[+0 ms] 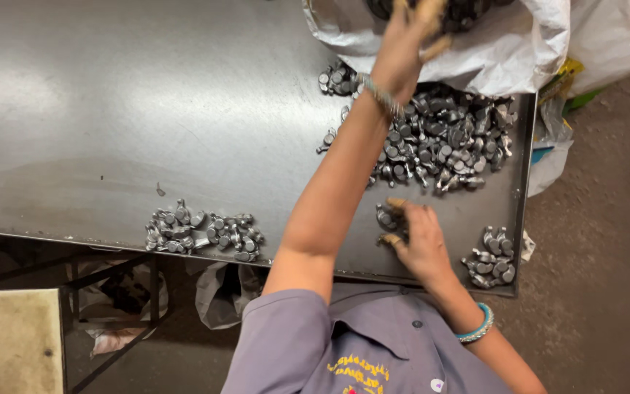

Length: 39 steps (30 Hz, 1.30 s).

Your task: The person sorts small cast metal parts on a metal table, picking up individual pieces, turning them in their hands, and placing them into separate piles on the tray, occasionally reaching into a paper bag of parts at the top of the table.

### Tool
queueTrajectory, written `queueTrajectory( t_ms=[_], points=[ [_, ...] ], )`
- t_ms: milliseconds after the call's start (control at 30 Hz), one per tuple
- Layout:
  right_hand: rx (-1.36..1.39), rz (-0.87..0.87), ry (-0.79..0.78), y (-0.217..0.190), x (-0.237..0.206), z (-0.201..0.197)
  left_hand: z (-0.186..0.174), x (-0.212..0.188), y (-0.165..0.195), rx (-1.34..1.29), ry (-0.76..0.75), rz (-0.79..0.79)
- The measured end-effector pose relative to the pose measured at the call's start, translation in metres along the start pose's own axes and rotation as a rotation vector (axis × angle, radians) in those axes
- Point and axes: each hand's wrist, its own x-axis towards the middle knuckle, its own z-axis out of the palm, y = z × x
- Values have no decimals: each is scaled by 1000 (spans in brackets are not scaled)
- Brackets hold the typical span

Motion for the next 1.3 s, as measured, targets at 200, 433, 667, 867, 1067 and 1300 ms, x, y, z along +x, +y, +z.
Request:
queueTrajectory(
  t_ms=[200, 433, 667, 867, 1067, 1300],
  points=[
    [253, 251, -60, 14, 1, 6, -65, -135, -13, 1035, -47, 41],
    [499, 306, -41, 24, -1, 4, -113, -251, -41, 911, -61, -77],
    [248, 61, -171, -14, 20, 13, -159, -279, -12, 662, 277, -367],
    [-113, -107, -116, -38, 55, 39, -200, -316, 88, 1358, 905, 61],
    [-515, -274, 48, -46, 66, 74, -194, -329, 129, 1831, 1061, -190],
    [-379, -306, -18, -33, 50, 63, -154, -257, 86, 1858, 644, -47]
  ],
)
